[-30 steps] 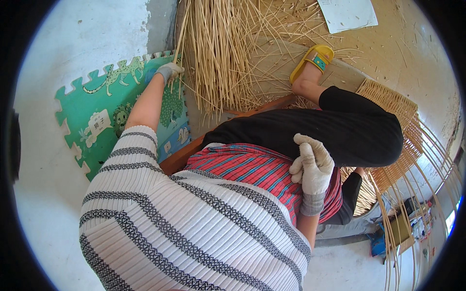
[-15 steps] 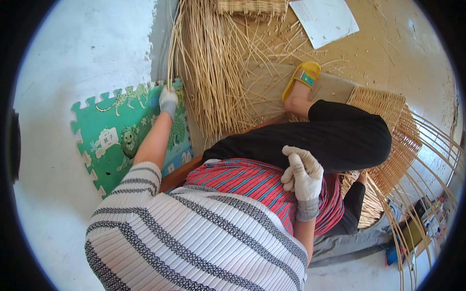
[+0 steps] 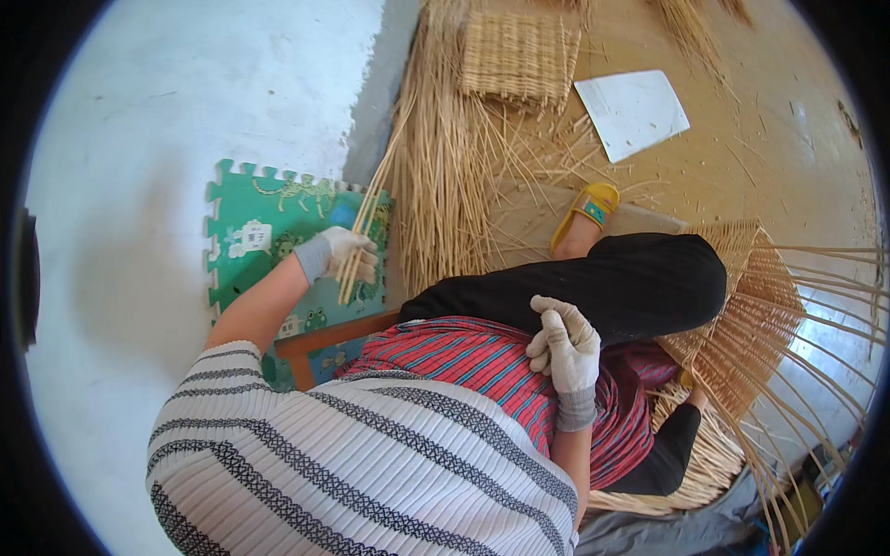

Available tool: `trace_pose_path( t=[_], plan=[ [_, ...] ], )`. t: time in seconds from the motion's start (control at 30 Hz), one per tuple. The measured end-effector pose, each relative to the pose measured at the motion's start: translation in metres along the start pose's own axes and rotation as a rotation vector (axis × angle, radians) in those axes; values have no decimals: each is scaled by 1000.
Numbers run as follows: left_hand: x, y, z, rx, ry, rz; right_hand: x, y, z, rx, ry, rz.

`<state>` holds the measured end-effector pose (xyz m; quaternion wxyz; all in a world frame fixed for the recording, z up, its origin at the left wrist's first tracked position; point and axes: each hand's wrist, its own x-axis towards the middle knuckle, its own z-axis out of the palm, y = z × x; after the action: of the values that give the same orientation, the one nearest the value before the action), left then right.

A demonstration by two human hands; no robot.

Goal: Weaving a wicker basket using hands and various tools including a drill, pliers, and a spray bottle.

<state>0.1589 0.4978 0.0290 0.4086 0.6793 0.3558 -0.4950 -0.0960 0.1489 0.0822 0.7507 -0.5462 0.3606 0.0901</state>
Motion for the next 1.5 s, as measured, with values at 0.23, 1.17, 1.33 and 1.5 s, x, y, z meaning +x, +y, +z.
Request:
trace_pose_path(
  t=[0.23, 1.17, 1.33, 1.5],
  plan=[
    [-116, -18, 89, -755, -700, 375, -19, -26, -6, -170, -261, -135],
    [-236, -145, 455, 1708, -1809, 1047, -438, 55, -61, -239, 1011, -680],
    [-218, -191, 446, 1312, -1941, 1062, -541, 188, 62, 184, 1855, -158],
    [-190, -183, 463, 1493, -1785, 876, -530, 346, 87, 499, 2051, 346]
  ],
)
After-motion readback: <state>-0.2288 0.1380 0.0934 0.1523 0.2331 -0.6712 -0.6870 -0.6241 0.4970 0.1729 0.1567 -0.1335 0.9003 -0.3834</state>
